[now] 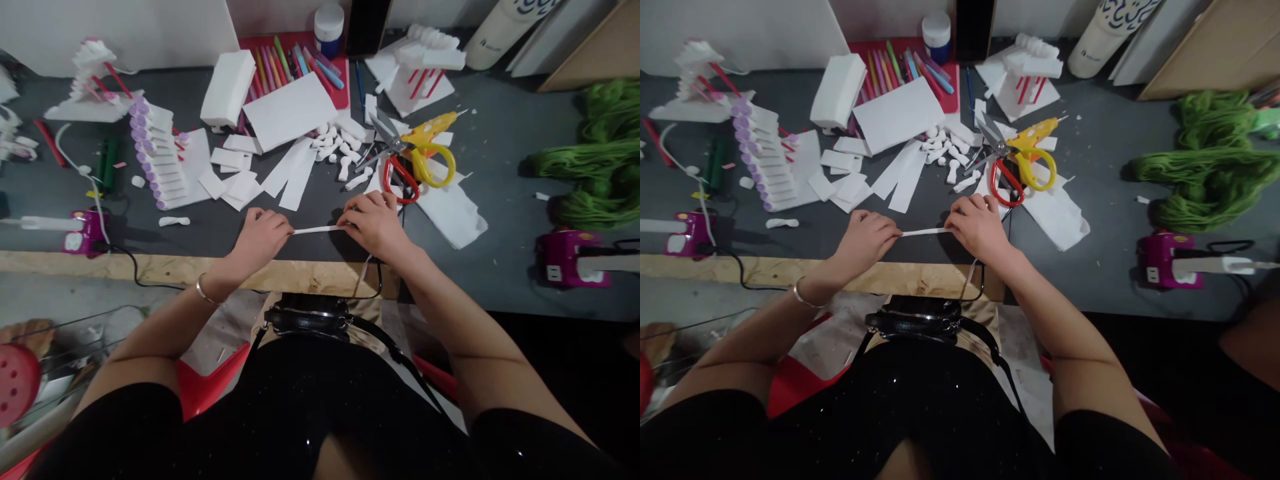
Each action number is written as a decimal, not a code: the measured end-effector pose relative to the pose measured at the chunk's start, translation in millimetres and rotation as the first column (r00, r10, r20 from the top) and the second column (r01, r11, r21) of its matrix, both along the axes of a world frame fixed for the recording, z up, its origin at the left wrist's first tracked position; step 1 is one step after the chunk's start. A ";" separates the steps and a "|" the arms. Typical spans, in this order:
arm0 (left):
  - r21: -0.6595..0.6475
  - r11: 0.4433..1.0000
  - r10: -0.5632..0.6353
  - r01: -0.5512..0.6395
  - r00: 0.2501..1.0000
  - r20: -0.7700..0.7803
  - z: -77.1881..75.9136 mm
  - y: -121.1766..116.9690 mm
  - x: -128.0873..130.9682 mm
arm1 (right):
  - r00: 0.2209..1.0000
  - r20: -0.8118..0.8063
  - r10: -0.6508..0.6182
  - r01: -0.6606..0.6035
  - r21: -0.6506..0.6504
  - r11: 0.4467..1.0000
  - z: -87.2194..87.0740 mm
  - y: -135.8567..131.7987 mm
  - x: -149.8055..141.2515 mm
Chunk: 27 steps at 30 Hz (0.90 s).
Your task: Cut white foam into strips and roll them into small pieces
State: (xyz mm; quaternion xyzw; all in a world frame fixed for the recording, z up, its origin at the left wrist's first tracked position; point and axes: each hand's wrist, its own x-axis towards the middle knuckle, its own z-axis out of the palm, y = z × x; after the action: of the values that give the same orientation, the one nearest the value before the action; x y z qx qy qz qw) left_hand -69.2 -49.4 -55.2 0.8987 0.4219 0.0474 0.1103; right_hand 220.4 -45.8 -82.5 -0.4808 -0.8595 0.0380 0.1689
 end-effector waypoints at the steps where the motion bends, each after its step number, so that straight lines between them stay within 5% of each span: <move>1: 0.032 0.999 -0.030 0.031 0.999 -0.014 -1.0 -1.7 -1.7 | 1.000 0.016 0.020 -0.021 0.013 1.000 0.9 -1.2 -0.6; 10: 0.087 0.976 -0.180 0.198 0.967 -0.182 -7.4 14.0 -0.1 | 0.974 0.176 0.143 -0.162 0.101 0.982 5.5 -6.1 -4.7; 16: -0.051 0.999 -0.003 0.004 1.000 0.018 0.1 16.9 12.0 | 0.982 0.149 0.115 -0.122 0.041 0.992 9.8 -0.9 -12.7; 22: -0.258 0.957 0.183 -0.134 0.968 0.174 14.6 25.5 31.8 | 0.988 -0.041 0.150 -0.152 -0.059 0.987 14.5 10.4 -32.8; 27: -0.302 0.941 0.252 -0.151 0.910 0.328 21.2 39.5 45.1 | 0.986 -0.168 -0.003 -0.033 -0.215 0.976 15.0 18.7 -38.7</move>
State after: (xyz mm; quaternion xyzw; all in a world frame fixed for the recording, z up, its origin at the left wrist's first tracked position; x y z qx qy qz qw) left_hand -24.1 -9.9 -34.0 0.8021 0.4880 0.1655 0.3018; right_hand 181.7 -27.1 -67.5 -0.4850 -0.8366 0.1731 0.1869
